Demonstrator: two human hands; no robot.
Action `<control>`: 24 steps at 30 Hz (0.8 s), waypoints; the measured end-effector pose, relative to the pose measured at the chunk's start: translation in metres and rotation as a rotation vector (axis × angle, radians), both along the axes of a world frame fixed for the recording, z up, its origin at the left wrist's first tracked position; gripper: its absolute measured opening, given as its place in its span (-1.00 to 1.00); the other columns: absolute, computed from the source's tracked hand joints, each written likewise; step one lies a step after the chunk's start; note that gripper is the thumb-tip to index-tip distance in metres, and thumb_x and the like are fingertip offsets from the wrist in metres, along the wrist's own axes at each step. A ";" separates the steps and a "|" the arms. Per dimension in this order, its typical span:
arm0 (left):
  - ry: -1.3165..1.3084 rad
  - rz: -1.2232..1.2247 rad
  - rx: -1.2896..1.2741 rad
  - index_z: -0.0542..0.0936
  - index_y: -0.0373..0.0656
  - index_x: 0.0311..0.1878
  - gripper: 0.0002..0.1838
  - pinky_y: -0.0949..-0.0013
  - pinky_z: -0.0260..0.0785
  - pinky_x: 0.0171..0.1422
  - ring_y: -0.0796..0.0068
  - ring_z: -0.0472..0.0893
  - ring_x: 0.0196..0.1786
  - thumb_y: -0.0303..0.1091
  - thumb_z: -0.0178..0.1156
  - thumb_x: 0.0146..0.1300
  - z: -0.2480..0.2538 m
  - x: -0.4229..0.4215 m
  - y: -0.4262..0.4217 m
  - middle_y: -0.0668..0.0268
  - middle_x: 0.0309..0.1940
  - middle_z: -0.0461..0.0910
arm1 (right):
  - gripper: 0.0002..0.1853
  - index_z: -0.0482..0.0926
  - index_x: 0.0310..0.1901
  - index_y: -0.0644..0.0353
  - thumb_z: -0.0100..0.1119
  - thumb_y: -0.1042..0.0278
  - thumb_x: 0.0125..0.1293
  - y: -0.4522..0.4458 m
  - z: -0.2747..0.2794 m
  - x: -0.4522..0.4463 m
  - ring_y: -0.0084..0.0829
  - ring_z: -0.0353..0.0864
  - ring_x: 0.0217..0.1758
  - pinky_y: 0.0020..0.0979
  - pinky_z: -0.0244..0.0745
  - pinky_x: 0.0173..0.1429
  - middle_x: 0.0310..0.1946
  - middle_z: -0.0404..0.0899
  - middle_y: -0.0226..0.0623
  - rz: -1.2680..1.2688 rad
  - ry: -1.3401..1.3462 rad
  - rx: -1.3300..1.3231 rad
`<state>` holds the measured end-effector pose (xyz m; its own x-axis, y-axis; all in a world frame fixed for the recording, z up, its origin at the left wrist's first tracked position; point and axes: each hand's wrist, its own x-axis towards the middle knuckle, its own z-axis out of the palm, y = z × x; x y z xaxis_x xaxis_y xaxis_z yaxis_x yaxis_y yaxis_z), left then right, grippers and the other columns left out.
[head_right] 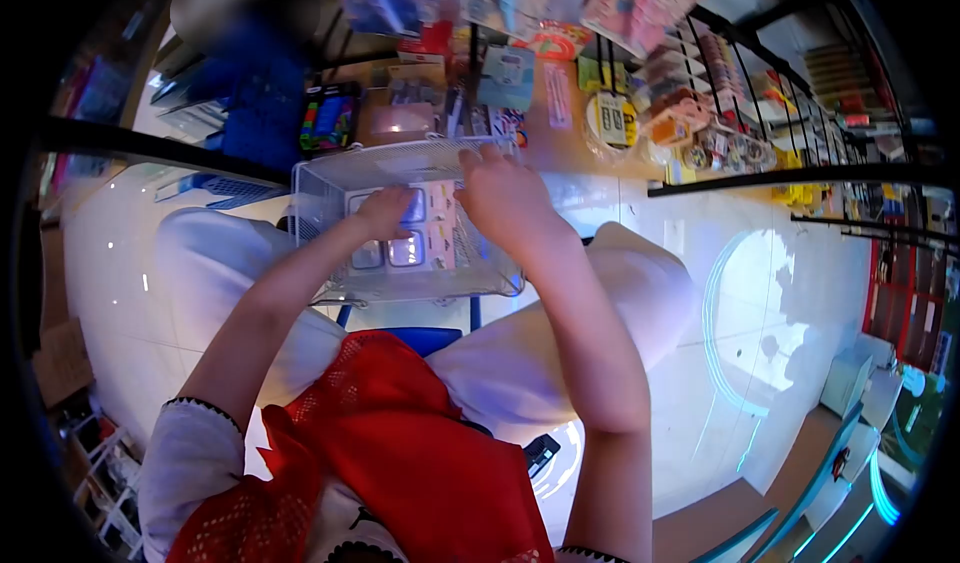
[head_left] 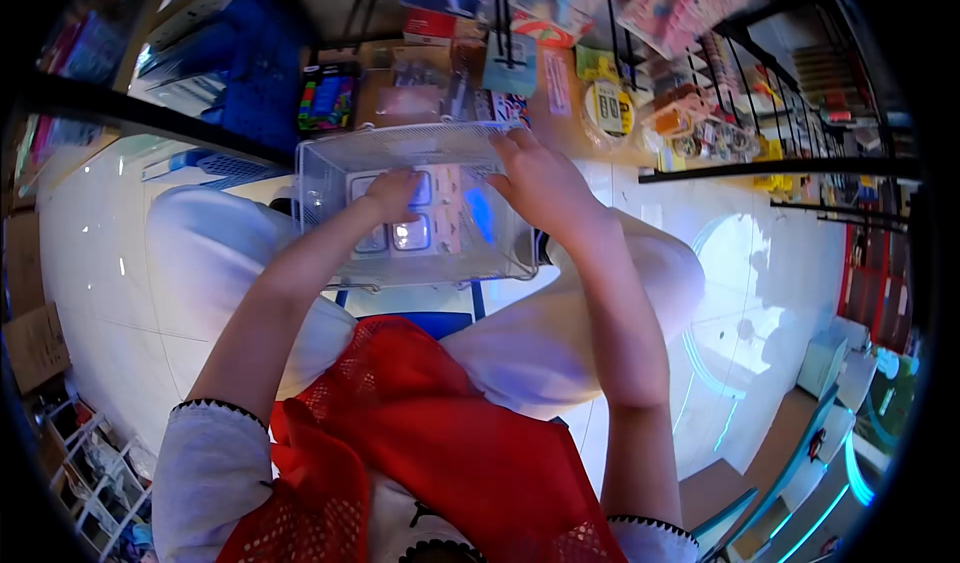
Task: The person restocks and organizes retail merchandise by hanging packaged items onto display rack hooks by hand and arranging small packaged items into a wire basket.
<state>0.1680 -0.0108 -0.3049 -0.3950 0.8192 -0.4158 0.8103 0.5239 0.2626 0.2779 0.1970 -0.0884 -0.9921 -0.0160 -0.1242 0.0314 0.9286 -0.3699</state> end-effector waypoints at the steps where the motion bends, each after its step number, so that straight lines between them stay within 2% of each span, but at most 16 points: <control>1: 0.014 0.058 -0.001 0.19 -0.23 0.24 -0.10 0.16 0.23 0.21 0.07 0.30 0.18 -0.03 0.35 -0.15 -0.001 0.007 0.007 0.02 0.05 0.31 | -0.60 0.40 -0.01 0.25 0.16 0.31 0.11 0.001 0.001 0.003 -0.08 0.51 -0.06 -0.17 0.42 -0.02 -0.09 0.44 -0.08 -0.028 -0.042 0.032; 3: 0.055 0.185 -0.006 0.20 -0.22 0.23 -0.09 0.16 0.24 0.21 0.08 0.32 0.16 -0.07 0.38 -0.18 0.003 0.013 0.015 0.02 0.02 0.33 | -0.56 0.37 0.04 0.26 0.16 0.31 0.12 0.000 0.003 0.005 -0.05 0.49 -0.06 -0.19 0.41 0.00 -0.08 0.43 -0.05 -0.071 -0.114 0.093; 9: 0.118 0.106 0.014 0.37 -0.22 0.06 -0.32 0.20 0.31 0.14 0.15 0.38 0.09 -0.15 0.36 -0.16 0.003 -0.008 0.015 0.11 -0.04 0.39 | -0.53 0.34 0.08 0.25 0.14 0.29 0.14 0.000 0.003 0.006 -0.07 0.49 -0.03 -0.16 0.41 0.01 -0.07 0.43 -0.06 -0.051 -0.183 0.079; 12: 0.107 0.047 -0.018 0.46 -0.22 -0.12 -0.49 0.20 0.33 0.10 0.16 0.40 0.05 -0.23 0.33 -0.19 0.017 -0.005 0.016 0.14 -0.08 0.39 | -0.50 0.32 0.11 0.25 0.14 0.28 0.14 -0.001 0.005 0.009 -0.07 0.49 -0.02 -0.14 0.41 0.00 -0.05 0.43 -0.05 -0.056 -0.264 0.079; 15: 0.188 0.061 0.214 0.49 -0.21 -0.19 -0.55 0.17 0.34 0.06 0.16 0.41 0.01 -0.29 0.31 -0.24 0.011 0.002 0.010 0.13 -0.12 0.40 | -0.48 0.31 0.11 0.25 0.16 0.26 0.13 -0.002 0.002 0.012 -0.06 0.49 -0.02 -0.15 0.42 -0.01 -0.05 0.42 -0.05 -0.057 -0.251 0.052; 17: 0.226 0.126 0.257 0.49 -0.21 -0.20 -0.56 0.16 0.34 0.06 0.13 0.42 0.00 -0.32 0.29 -0.26 0.021 0.010 0.014 0.13 -0.14 0.40 | -0.44 0.28 0.14 0.26 0.16 0.25 0.13 -0.001 -0.003 0.015 -0.06 0.49 -0.03 -0.16 0.42 -0.01 -0.04 0.42 -0.04 -0.029 -0.209 0.057; 19: 0.236 0.160 0.310 0.45 -0.20 -0.22 -0.58 0.12 0.33 0.03 0.07 0.43 -0.03 -0.31 0.31 -0.22 -0.001 0.009 0.010 0.09 -0.13 0.40 | -0.40 0.24 0.18 0.27 0.16 0.24 0.12 -0.001 -0.003 0.014 -0.05 0.49 -0.03 -0.15 0.42 0.00 -0.05 0.42 -0.01 -0.019 -0.212 0.067; 21: 0.090 0.241 0.165 0.44 -0.20 -0.22 -0.59 0.12 0.38 -0.03 0.08 0.49 -0.07 -0.32 0.29 -0.20 0.008 0.011 0.015 0.09 -0.17 0.47 | -0.35 0.19 0.21 0.28 0.17 0.23 0.12 -0.004 -0.003 0.012 -0.04 0.48 -0.03 -0.15 0.41 0.01 -0.04 0.42 0.03 -0.018 -0.215 0.067; 23: 0.041 0.211 0.157 0.44 -0.20 -0.18 -0.58 0.12 0.42 -0.10 0.09 0.55 -0.16 -0.32 0.27 -0.18 0.025 0.010 0.016 0.11 -0.24 0.54 | -0.31 0.15 0.24 0.30 0.18 0.23 0.11 -0.004 -0.004 0.010 -0.02 0.48 -0.02 -0.14 0.41 0.02 -0.03 0.41 0.07 -0.024 -0.217 0.060; 24: 0.075 0.136 0.199 0.46 -0.20 -0.19 -0.59 0.13 0.43 -0.11 0.10 0.56 -0.18 -0.31 0.26 -0.18 0.014 0.012 0.012 0.11 -0.28 0.55 | -0.29 0.13 0.25 0.29 0.18 0.22 0.11 -0.004 -0.007 0.009 -0.01 0.48 -0.02 -0.13 0.42 0.00 -0.01 0.40 0.07 -0.016 -0.214 0.064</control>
<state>0.1796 0.0009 -0.2909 -0.5309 0.8192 -0.2168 0.7568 0.5735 0.3137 0.2865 0.1934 -0.0956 -0.9432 0.0145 -0.3319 0.1179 0.9486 -0.2936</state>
